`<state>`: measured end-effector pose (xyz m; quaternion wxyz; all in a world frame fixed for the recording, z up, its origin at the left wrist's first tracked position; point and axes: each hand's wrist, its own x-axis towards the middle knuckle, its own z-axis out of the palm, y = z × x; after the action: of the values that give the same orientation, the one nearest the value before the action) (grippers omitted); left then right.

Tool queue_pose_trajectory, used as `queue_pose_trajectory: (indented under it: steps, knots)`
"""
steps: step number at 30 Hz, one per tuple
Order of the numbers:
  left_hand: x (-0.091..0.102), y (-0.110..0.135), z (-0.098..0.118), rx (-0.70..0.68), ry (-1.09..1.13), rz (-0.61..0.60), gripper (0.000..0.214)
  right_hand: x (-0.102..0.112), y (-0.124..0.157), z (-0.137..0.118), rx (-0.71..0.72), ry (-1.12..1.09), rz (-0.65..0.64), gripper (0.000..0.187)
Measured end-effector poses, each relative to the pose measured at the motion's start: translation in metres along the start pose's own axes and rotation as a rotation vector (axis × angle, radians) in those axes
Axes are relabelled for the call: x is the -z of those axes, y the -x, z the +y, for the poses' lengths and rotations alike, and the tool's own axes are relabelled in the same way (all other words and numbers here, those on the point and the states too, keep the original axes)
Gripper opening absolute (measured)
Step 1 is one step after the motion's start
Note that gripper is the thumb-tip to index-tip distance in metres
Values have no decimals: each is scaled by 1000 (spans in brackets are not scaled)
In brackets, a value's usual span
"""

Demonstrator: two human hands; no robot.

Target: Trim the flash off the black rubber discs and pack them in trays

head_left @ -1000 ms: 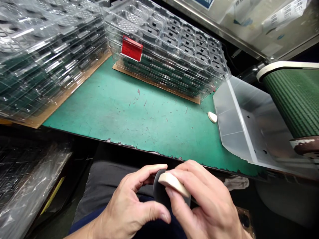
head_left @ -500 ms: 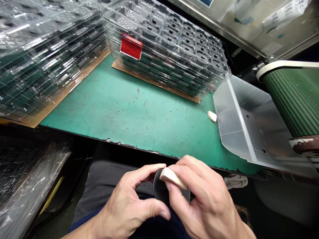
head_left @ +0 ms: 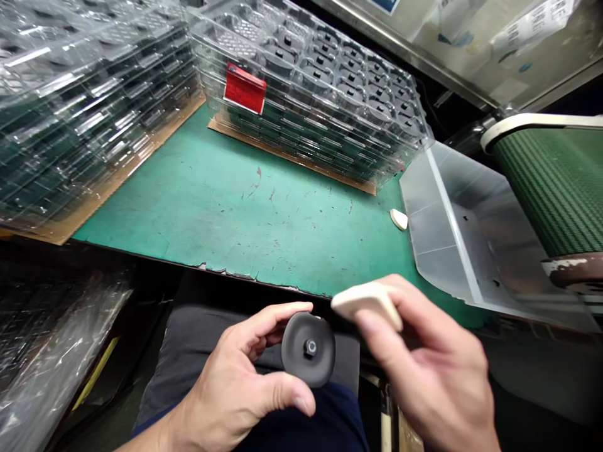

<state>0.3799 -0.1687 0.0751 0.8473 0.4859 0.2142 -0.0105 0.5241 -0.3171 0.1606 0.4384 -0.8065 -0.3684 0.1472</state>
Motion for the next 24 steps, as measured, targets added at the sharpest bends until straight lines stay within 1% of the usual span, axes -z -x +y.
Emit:
queue_pose_trajectory:
  steps: [2, 3, 4, 7, 10, 13, 16, 18, 20, 22, 24]
  knots:
    - [1, -1, 1, 26, 115, -19, 77, 5, 1, 15, -124, -104, 150, 9]
    - [1, -2, 2, 38, 161, -26, 78, 6, 3, 22, -171, -167, 181, 11]
    - [2, -3, 3, 43, 195, -36, 79, 6, 5, 29, -209, -227, 178, 14]
    - [2, -4, 7, 63, 221, -73, 83, -2, 14, 39, -279, -369, 89, 18]
    - [1, -5, 8, 100, 234, -112, 83, -11, 23, 37, -285, -495, -16, 21]
    - [1, -5, 5, 108, 287, -119, 78, -17, 29, 31, -278, -530, -115, 18]
    - [1, -6, 2, 108, 333, -125, 78, -17, 32, 29, -266, -522, -123, 16]
    - [2, -6, 0, 113, 352, -127, 81, -16, 32, 31, -262, -505, -78, 16]
    - [2, -6, -2, 122, 358, -117, 85, -14, 29, 39, -263, -445, -1, 17]
    - [2, -6, -3, 127, 361, -102, 90, -12, 20, 56, -256, -301, 103, 20]
    - [2, -6, -4, 135, 364, -95, 91, -8, 7, 80, -238, -51, 188, 31]
